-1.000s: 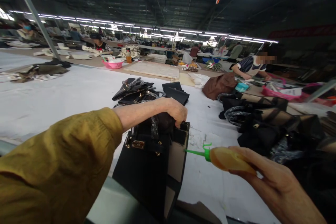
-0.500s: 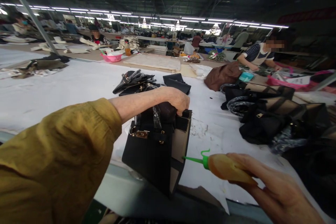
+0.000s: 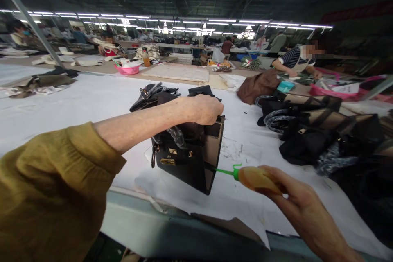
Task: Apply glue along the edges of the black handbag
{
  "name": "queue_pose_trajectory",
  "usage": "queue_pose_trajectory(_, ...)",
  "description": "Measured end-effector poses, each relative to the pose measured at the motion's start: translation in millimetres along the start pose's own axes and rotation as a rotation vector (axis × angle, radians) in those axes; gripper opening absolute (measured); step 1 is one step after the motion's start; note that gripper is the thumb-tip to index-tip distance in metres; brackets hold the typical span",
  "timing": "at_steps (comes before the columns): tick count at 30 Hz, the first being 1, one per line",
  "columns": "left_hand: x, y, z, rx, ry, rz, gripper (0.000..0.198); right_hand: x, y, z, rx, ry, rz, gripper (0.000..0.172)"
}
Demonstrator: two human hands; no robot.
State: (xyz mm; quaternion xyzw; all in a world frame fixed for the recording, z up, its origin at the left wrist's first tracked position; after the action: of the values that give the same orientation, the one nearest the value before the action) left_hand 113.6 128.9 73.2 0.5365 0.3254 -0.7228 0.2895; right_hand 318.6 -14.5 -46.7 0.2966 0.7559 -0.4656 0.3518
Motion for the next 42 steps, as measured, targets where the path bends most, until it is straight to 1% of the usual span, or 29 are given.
queue_pose_trajectory(3, 5.1, 7, 10, -0.020, 0.098, -0.061, 0.030, 8, 7, -6, 0.005, 0.008, -0.007, 0.029)
queue_pose_trajectory(5, 12.1, 12, 16, -0.033, 0.135, -0.072, 0.028, 13, 10, -8, -0.020, 0.035, 0.016, 0.032)
queue_pose_trajectory(8, 19.5, 18, 24, -0.082, 0.149, -0.054, 0.027, 22, 13, -7, -0.054, 0.072, 0.040, 0.035)
queue_pose_trajectory(11, 20.6, 22, 28, -0.088, 0.118, -0.036, 0.029, 29, 14, -5, -0.070, 0.084, 0.040, 0.033)
queue_pose_trajectory(16, 22.7, 27, 19, -0.095, 0.062, -0.010, 0.028, 35, 18, -5, -0.069, 0.096, 0.027, 0.026)
queue_pose_trajectory(20, 34.9, 32, 11, -0.134, 0.022, -0.019, 0.025, 37, 25, -3, -0.050, 0.106, 0.004, 0.029)
queue_pose_trajectory(22, 42.8, 34, 10, -0.135, 0.053, -0.021, 0.023, 39, 28, -2, -0.048, 0.096, -0.015, 0.030)
queue_pose_trajectory(25, 55.3, 36, 11, -0.139, 0.119, -0.019, 0.018, 41, 31, -2, -0.049, 0.062, -0.054, 0.024)
queue_pose_trajectory(28, 66.1, 37, 12, -0.136, 0.141, -0.016, 0.016, 43, 31, -5, -0.049, 0.045, -0.081, 0.018)
queue_pose_trajectory(32, 73.5, 39, 14, -0.125, 0.152, -0.016, 0.018, 48, 35, -13, -0.060, 0.055, -0.082, 0.016)
queue_pose_trajectory(37, 77.1, 37, 9, -0.117, 0.165, -0.024, 0.016, 57, 39, -21, -0.134, 0.034, -0.046, 0.021)
queue_pose_trajectory(42, 78.8, 36, 1, -0.105, 0.153, -0.026, 0.014, 63, 33, -16, -0.219, -0.018, 0.029, 0.034)
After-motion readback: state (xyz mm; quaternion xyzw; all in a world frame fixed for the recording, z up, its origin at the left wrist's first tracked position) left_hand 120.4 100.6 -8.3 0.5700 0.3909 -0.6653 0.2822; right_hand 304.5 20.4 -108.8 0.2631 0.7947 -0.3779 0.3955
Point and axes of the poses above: each hand's wrist, its own z-axis away from the middle knuckle, its own x-axis out of the palm, y = z × x, the point moved 3 cm from there along -z, towards the middle knuckle, and after that the axes turned 9 degrees about -x, right-handed, at the moved point
